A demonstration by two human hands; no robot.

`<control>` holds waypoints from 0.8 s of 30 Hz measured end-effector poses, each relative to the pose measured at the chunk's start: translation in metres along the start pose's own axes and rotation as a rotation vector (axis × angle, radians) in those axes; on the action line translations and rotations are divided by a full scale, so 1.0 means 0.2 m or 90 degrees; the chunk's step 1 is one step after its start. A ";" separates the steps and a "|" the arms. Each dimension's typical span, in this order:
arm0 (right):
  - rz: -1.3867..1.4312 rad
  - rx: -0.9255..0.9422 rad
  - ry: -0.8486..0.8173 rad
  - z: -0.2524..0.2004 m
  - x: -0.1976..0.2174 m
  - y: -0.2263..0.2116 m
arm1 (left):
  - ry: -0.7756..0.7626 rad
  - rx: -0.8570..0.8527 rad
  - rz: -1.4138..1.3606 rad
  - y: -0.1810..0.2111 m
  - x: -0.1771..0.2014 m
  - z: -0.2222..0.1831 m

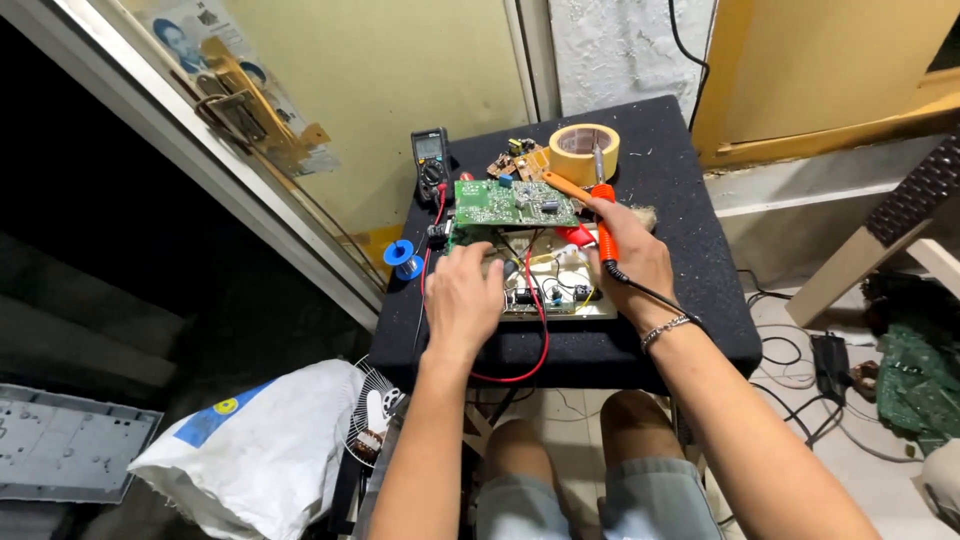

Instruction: Soldering electronic components onto a circuit board and testing connections with a multimeter.

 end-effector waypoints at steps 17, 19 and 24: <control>0.049 0.011 -0.026 0.02 0.00 -0.06 | 0.035 0.009 -0.167 -0.01 -0.02 0.14; 0.049 0.009 -0.035 0.02 0.00 -0.08 | 0.051 0.000 -0.187 -0.02 0.00 0.16; 0.142 0.017 0.020 0.04 0.01 -0.03 | 0.068 -0.016 -0.251 -0.04 0.01 0.21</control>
Point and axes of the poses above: each hand's wrist, its own z-axis towards the middle knuckle, its own x-axis out of the back of the hand, y = z × x, the point moved 9 cm from there along z, towards the middle knuckle, and after that the axes turned 8 degrees about z, right-handed, at the moved point
